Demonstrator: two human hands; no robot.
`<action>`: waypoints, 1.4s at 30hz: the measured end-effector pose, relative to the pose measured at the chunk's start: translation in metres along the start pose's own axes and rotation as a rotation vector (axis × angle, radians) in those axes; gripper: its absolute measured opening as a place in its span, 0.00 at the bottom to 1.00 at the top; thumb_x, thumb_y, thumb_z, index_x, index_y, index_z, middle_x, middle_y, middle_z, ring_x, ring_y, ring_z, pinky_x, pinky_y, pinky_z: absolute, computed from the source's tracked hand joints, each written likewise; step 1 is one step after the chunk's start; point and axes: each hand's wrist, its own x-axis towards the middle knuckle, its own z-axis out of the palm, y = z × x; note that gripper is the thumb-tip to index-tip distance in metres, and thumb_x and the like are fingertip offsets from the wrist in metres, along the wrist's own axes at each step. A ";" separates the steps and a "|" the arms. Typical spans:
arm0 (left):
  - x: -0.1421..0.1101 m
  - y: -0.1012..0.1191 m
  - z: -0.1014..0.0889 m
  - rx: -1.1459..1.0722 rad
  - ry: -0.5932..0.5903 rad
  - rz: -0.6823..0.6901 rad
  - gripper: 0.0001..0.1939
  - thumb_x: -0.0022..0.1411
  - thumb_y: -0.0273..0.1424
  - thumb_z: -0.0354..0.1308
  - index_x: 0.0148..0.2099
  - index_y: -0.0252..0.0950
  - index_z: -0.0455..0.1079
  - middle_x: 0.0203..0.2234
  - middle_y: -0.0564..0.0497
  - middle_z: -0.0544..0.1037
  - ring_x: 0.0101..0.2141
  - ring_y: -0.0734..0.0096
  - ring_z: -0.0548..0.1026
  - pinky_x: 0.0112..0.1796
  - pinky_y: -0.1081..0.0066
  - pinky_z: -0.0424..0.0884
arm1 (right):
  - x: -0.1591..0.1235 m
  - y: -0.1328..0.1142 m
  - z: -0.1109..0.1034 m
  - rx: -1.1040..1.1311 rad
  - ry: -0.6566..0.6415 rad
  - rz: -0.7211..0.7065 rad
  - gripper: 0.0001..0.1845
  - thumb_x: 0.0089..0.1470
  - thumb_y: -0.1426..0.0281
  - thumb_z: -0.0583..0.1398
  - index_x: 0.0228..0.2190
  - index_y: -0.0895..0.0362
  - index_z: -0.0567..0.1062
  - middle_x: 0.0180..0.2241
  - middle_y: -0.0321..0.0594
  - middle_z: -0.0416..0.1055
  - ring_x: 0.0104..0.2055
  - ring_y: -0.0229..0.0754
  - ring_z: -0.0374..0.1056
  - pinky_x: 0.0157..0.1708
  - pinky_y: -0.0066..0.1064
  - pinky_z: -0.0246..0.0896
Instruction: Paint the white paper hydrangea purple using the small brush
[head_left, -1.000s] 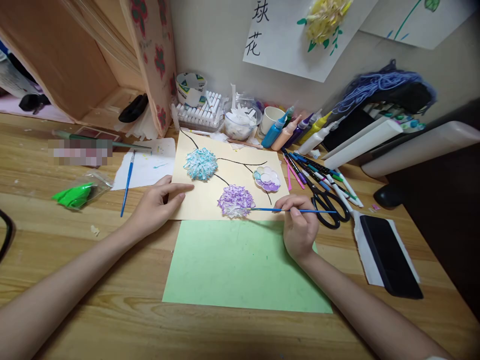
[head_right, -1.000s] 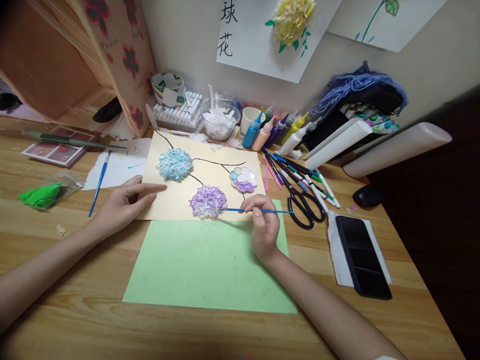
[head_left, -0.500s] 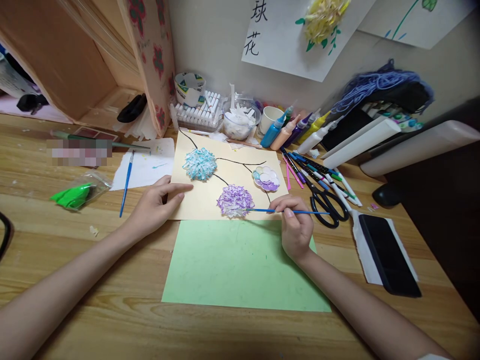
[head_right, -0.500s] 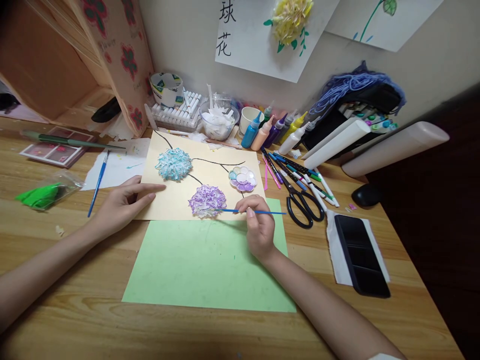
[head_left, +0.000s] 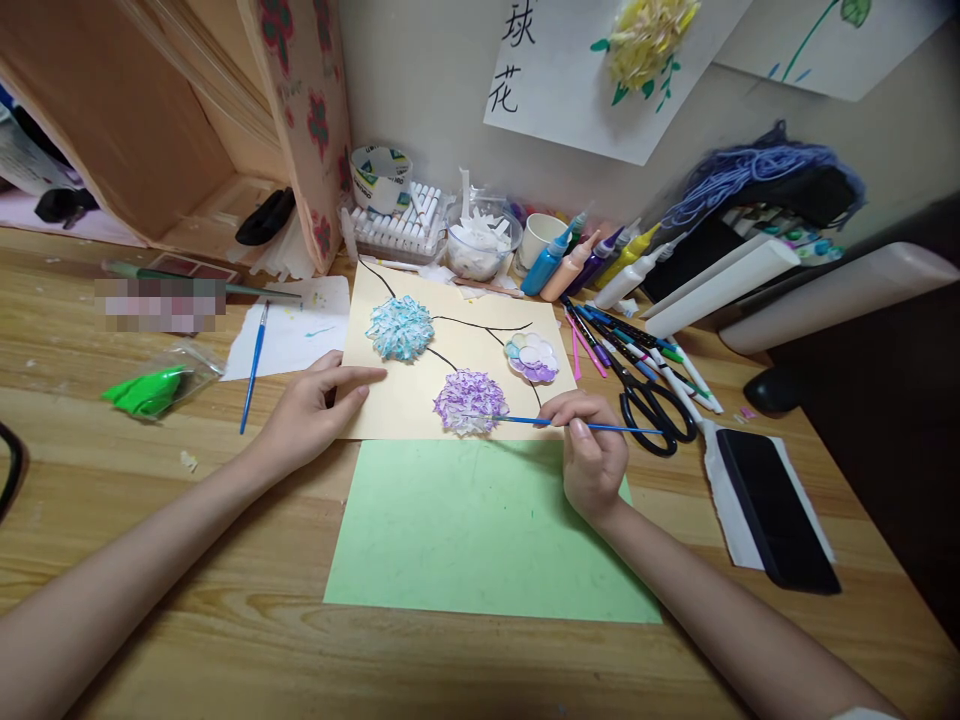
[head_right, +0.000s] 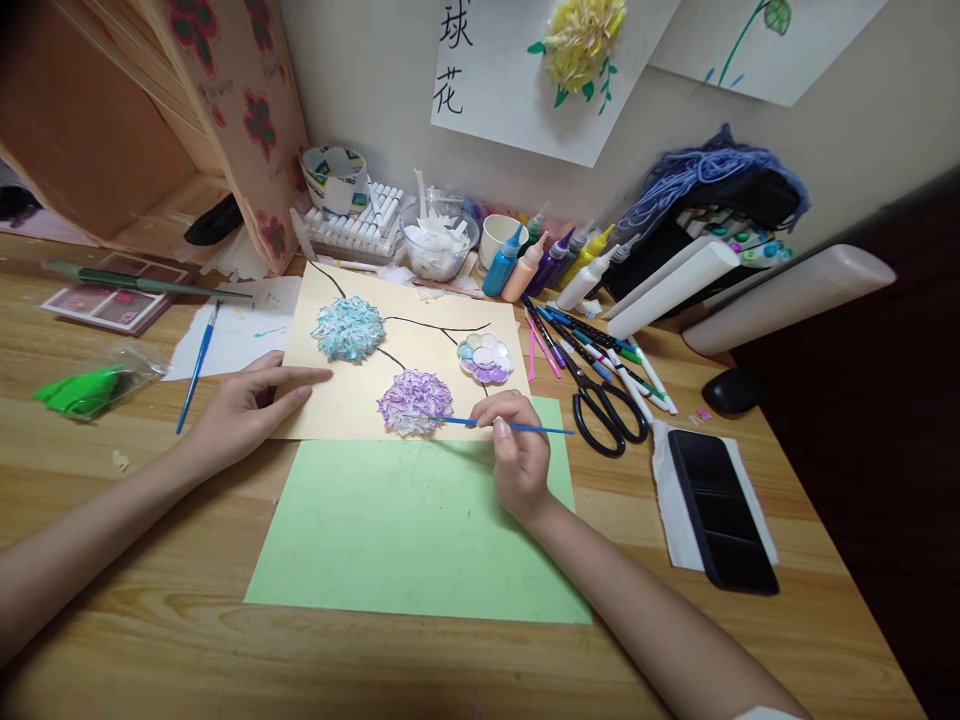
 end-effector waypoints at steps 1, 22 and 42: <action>0.000 0.000 0.000 -0.001 0.000 -0.002 0.18 0.64 0.35 0.52 0.51 0.35 0.76 0.26 0.55 0.57 0.27 0.70 0.62 0.32 0.68 0.59 | 0.000 0.000 0.000 -0.010 0.003 -0.012 0.09 0.59 0.71 0.52 0.28 0.54 0.70 0.27 0.36 0.69 0.31 0.41 0.66 0.33 0.34 0.59; 0.001 0.000 -0.002 0.076 -0.002 -0.004 0.19 0.64 0.37 0.50 0.51 0.37 0.75 0.26 0.55 0.57 0.27 0.69 0.63 0.32 0.69 0.62 | 0.042 0.028 -0.039 -0.118 0.432 -0.017 0.10 0.57 0.65 0.52 0.25 0.53 0.63 0.24 0.34 0.60 0.27 0.39 0.61 0.27 0.32 0.55; 0.000 -0.001 -0.004 0.071 -0.038 -0.041 0.20 0.66 0.40 0.50 0.55 0.38 0.73 0.26 0.57 0.55 0.27 0.70 0.62 0.33 0.69 0.61 | 0.040 0.039 -0.054 -0.461 0.249 -0.210 0.14 0.62 0.65 0.50 0.24 0.53 0.66 0.25 0.36 0.63 0.31 0.42 0.62 0.32 0.37 0.56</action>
